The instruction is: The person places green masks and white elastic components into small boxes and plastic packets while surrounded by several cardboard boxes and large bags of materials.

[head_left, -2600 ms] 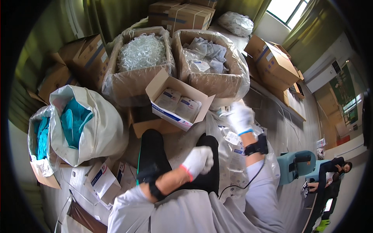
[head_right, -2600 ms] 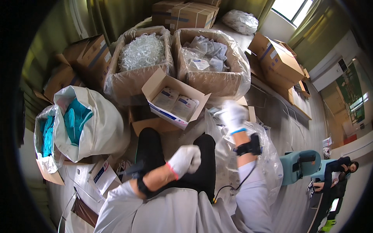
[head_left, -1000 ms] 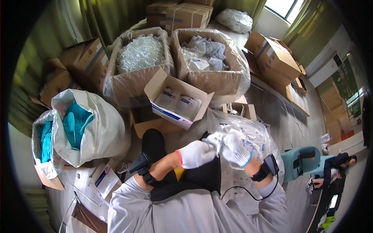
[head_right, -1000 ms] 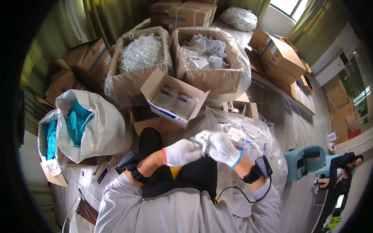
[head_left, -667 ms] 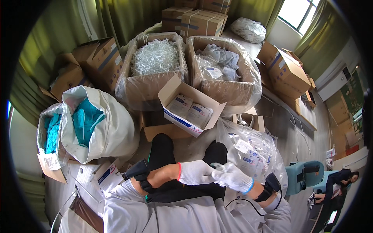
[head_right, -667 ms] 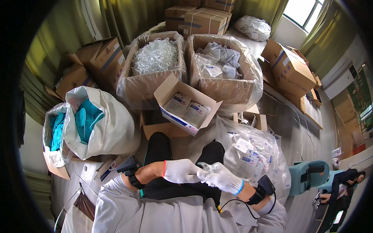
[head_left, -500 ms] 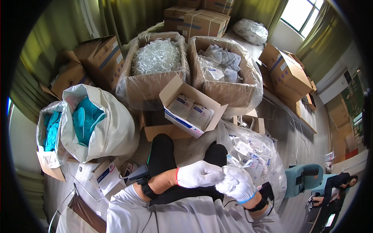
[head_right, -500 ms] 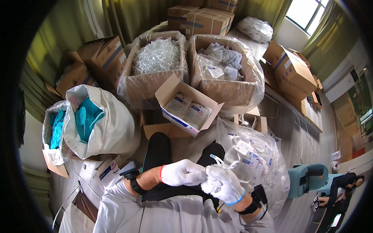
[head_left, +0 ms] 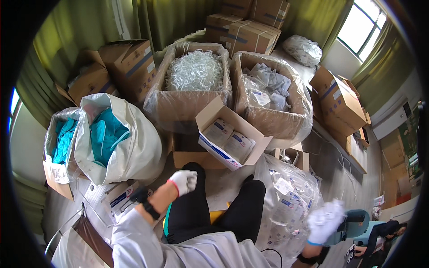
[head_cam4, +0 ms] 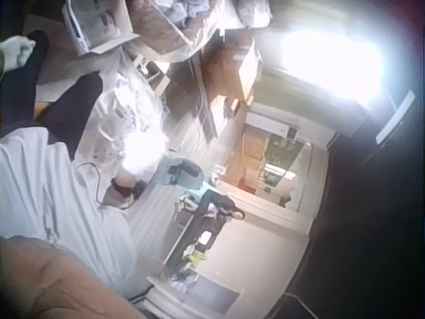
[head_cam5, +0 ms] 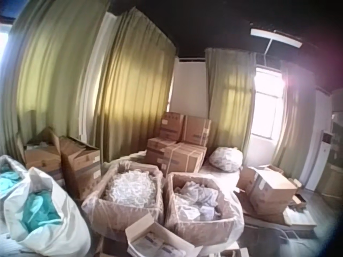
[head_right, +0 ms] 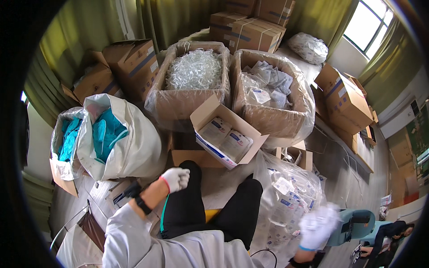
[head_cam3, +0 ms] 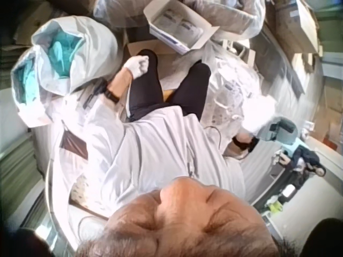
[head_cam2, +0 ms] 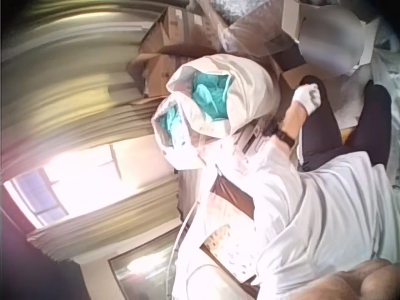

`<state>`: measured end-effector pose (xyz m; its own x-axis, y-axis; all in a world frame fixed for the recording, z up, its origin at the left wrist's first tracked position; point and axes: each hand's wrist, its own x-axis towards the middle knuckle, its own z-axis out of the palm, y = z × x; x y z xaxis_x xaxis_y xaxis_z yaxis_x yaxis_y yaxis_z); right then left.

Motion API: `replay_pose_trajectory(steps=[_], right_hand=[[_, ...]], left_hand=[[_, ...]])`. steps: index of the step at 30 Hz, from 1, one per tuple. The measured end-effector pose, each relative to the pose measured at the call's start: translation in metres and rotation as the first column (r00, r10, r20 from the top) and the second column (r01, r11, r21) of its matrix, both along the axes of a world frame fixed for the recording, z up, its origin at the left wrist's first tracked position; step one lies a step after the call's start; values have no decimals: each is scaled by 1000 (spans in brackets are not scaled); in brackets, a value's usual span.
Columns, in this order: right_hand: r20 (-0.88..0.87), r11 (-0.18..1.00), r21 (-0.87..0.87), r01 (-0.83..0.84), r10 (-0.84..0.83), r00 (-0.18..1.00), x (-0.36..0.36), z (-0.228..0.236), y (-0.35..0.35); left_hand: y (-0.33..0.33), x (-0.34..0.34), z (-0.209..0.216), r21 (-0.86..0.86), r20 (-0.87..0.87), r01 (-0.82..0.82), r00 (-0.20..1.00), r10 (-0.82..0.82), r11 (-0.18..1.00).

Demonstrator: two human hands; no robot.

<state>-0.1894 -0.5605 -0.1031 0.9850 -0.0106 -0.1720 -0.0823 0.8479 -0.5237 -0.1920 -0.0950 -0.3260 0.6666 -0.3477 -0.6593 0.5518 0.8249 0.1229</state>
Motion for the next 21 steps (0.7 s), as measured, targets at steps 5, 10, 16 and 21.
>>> replay_pose_trajectory(steps=[5, 10, 16, 21], right_hand=[[-183, 868, 186, -460, 490, 852, 24, -105, 87], [-279, 783, 226, -580, 622, 732, 48, -147, 142], [-309, 789, 54, -613, 597, 741, 63, -174, 183], [-194, 704, 271, -657, 708, 679, 58, -141, 179]], left_hand=[[36, 108, -21, 528, -181, -156, 939, 291, 835], [-12, 85, -4, 441, 420, 60, 868, -265, 896], [-145, 21, 65, 820, 526, -262, 696, -489, 509], [-147, 20, 79, 923, 358, -380, 797, -486, 58]])
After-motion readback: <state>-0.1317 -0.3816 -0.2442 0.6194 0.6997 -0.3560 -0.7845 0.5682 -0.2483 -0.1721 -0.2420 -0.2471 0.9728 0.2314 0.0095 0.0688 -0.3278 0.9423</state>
